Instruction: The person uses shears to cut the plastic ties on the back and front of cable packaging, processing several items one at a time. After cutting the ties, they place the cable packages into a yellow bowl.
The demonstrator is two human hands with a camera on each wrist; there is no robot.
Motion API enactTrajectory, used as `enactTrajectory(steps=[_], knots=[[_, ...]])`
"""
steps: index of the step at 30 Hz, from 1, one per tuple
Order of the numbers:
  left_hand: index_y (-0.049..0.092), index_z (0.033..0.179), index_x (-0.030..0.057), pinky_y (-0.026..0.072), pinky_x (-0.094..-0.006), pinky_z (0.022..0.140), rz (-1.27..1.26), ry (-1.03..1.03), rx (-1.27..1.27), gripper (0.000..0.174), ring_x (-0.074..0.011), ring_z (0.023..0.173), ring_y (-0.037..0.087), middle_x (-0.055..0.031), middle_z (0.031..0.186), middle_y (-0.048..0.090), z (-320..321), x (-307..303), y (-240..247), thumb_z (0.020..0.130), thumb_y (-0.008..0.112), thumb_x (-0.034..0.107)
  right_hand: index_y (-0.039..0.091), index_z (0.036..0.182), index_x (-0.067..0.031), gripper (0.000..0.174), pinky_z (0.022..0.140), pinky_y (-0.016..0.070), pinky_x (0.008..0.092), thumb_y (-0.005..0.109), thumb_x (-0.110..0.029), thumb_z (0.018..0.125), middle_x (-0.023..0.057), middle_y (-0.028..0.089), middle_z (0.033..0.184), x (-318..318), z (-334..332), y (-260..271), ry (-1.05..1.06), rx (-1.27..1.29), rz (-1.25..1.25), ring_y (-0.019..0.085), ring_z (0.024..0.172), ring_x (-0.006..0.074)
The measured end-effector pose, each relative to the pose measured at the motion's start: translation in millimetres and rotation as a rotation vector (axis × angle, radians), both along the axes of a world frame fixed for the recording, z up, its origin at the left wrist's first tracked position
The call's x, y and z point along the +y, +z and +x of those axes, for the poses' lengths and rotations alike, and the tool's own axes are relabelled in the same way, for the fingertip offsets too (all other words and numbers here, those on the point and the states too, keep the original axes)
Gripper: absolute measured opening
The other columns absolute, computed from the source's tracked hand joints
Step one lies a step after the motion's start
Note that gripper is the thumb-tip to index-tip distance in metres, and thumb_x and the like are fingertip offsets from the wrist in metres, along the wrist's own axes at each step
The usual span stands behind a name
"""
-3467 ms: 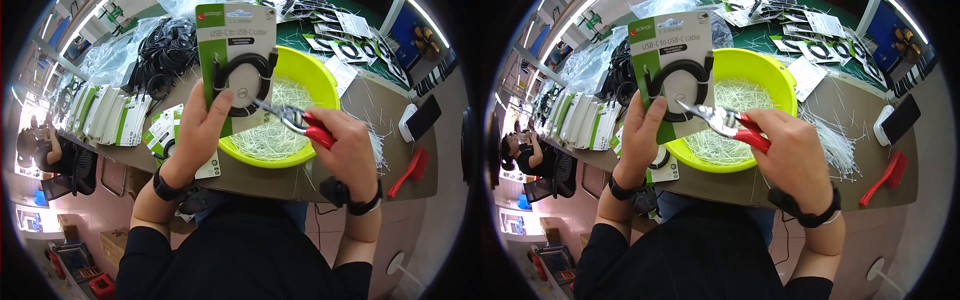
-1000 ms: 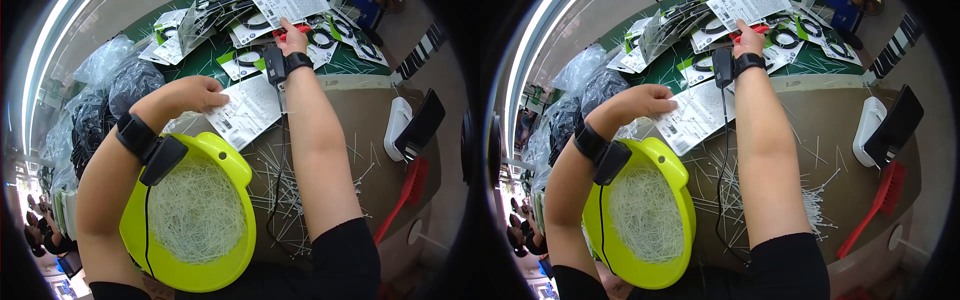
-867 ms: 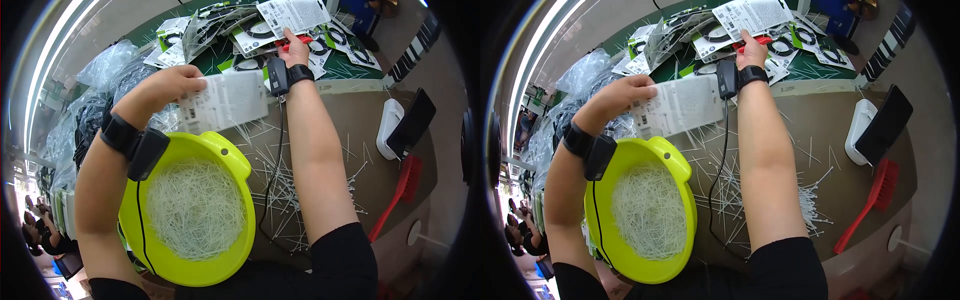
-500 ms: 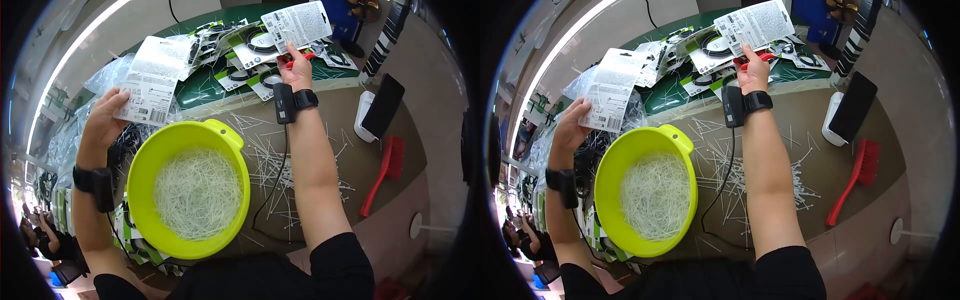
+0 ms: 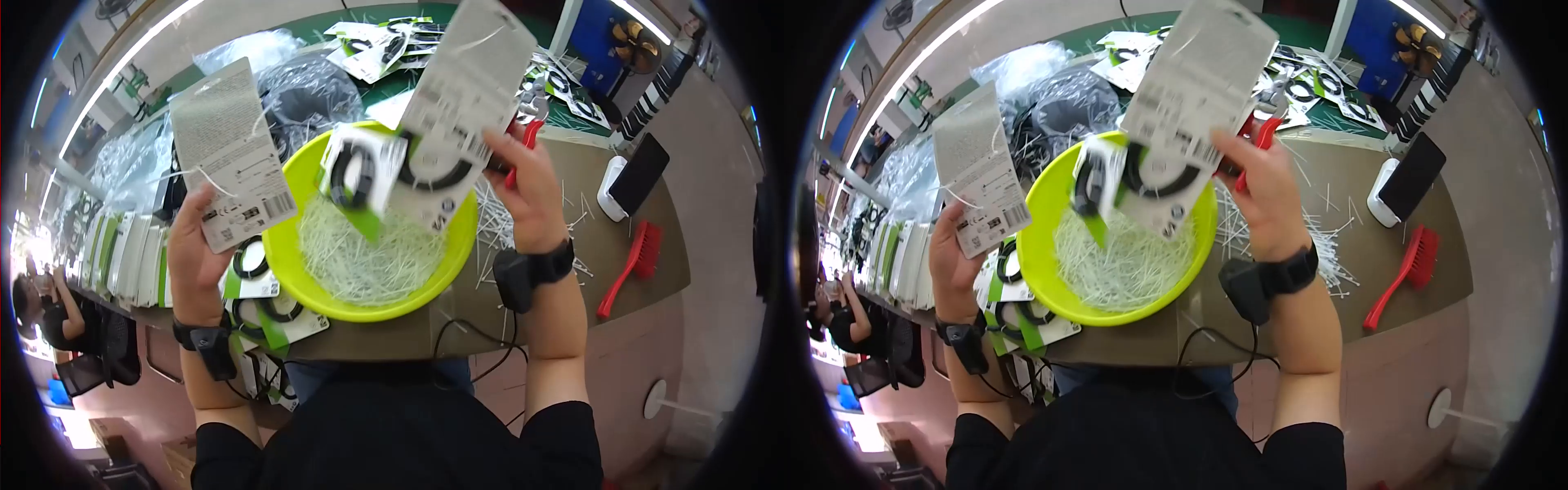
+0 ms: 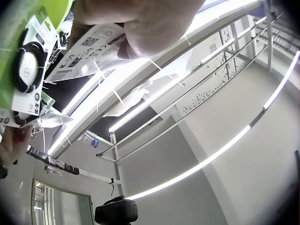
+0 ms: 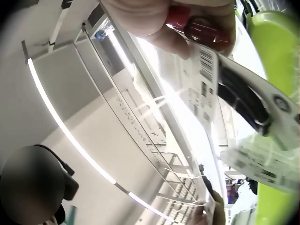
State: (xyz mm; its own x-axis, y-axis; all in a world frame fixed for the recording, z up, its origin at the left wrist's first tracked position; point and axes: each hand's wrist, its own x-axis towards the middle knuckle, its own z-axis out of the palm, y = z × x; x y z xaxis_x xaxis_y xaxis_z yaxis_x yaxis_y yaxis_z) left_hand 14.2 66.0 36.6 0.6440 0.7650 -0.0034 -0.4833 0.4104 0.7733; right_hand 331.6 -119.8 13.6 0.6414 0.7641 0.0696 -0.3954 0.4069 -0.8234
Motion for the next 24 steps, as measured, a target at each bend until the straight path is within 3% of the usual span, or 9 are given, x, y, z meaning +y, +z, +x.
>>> enactTrajectory(steps=[2, 5, 6, 9, 13, 15, 16, 19, 24], knots=[[0.045, 0.125, -0.0041, 0.0502, -0.0392, 0.090, 0.000, -0.024, -0.049, 0.036, -0.0267, 0.108, 0.058, -0.0162, 0.119, 0.056, -8, -13, -9, 0.091, 0.048, 0.010, 0.054, 0.114, 0.0000, 0.032, 0.088, 0.0468, 0.0326, 0.062, -0.008, 0.084, 0.0083, 0.062, 0.106, -7, -17, -1, 0.056, -0.067, -0.095, 0.060, 0.097, 0.0195], [0.045, 0.125, -0.0042, 0.0497, -0.0393, 0.091, -0.018, 0.023, -0.054, 0.037, -0.0262, 0.107, 0.058, -0.0163, 0.118, 0.057, -18, -25, -28, 0.091, 0.047, 0.010, 0.051, 0.118, 0.0006, 0.037, 0.090, 0.0440, 0.0306, 0.062, -0.008, 0.084, 0.0075, 0.061, 0.107, -20, -26, 1, -0.053, -0.411, -0.296, 0.060, 0.099, 0.0184], [0.045, 0.125, -0.0043, 0.0495, -0.0393, 0.091, -0.018, 0.045, -0.055, 0.037, -0.0259, 0.107, 0.058, -0.0164, 0.118, 0.057, -20, -29, -33, 0.091, 0.047, 0.010, 0.051, 0.118, 0.0006, 0.037, 0.090, 0.0440, 0.0306, 0.062, -0.008, 0.084, 0.0075, 0.061, 0.107, -24, -29, 4, -0.047, -0.417, -0.308, 0.060, 0.099, 0.0184], [0.044, 0.125, -0.0046, 0.0492, -0.0383, 0.091, -0.012, 0.050, -0.038, 0.037, -0.0248, 0.105, 0.059, -0.0161, 0.117, 0.057, -21, -44, -39, 0.091, 0.047, 0.009, 0.049, 0.121, 0.0010, 0.041, 0.090, 0.0423, 0.0289, 0.062, -0.010, 0.084, 0.0073, 0.060, 0.109, -35, -38, 26, -0.286, -0.667, -0.333, 0.058, 0.100, 0.0166], [0.044, 0.125, -0.0055, 0.0496, -0.0350, 0.089, 0.047, 0.039, 0.024, 0.038, -0.0227, 0.102, 0.060, -0.0156, 0.116, 0.057, -16, -69, -37, 0.090, 0.047, 0.008, 0.049, 0.124, 0.0008, 0.044, 0.090, 0.0416, 0.0287, 0.062, -0.012, 0.084, 0.0083, 0.058, 0.112, -47, -67, 47, -0.186, -0.761, -0.232, 0.056, 0.102, 0.0156], [0.044, 0.125, -0.0057, 0.0496, -0.0345, 0.088, 0.020, 0.051, 0.044, 0.038, -0.0227, 0.102, 0.060, -0.0157, 0.116, 0.057, -16, -75, -33, 0.090, 0.047, 0.008, 0.052, 0.120, -0.0026, 0.047, 0.084, 0.0446, 0.0327, 0.069, -0.012, 0.077, 0.0095, 0.059, 0.107, -53, -78, 53, -0.231, -1.389, -0.287, 0.057, 0.096, 0.0205], [0.044, 0.125, -0.0059, 0.0496, -0.0339, 0.088, -0.005, 0.030, 0.056, 0.038, -0.0227, 0.102, 0.059, -0.0159, 0.116, 0.057, -14, -77, -31, 0.089, 0.047, 0.008, 0.052, 0.120, -0.0026, 0.047, 0.084, 0.0446, 0.0327, 0.069, -0.012, 0.077, 0.0095, 0.059, 0.107, -55, -84, 56, -0.217, -1.391, -0.281, 0.057, 0.096, 0.0205], [0.043, 0.126, -0.0062, 0.0496, -0.0334, 0.088, -0.044, 0.020, 0.079, 0.039, -0.0228, 0.103, 0.059, -0.0164, 0.116, 0.057, -15, -77, -32, 0.089, 0.047, 0.008, 0.053, 0.122, -0.0059, 0.057, 0.087, 0.0420, 0.0345, 0.068, -0.005, 0.067, 0.0120, 0.058, 0.106, -59, -102, 61, -0.167, -1.926, -0.433, 0.056, 0.097, 0.0265], [0.042, 0.127, -0.0065, 0.0495, -0.0334, 0.088, -0.040, 0.013, 0.125, 0.040, -0.0231, 0.104, 0.059, -0.0175, 0.119, 0.055, -16, -83, -27, 0.090, 0.046, 0.009, 0.056, 0.119, -0.0076, 0.059, 0.083, 0.0420, 0.0383, 0.070, -0.007, 0.062, 0.0114, 0.057, 0.103, -47, -105, 47, -0.218, -2.014, -0.529, 0.054, 0.093, 0.0302]])
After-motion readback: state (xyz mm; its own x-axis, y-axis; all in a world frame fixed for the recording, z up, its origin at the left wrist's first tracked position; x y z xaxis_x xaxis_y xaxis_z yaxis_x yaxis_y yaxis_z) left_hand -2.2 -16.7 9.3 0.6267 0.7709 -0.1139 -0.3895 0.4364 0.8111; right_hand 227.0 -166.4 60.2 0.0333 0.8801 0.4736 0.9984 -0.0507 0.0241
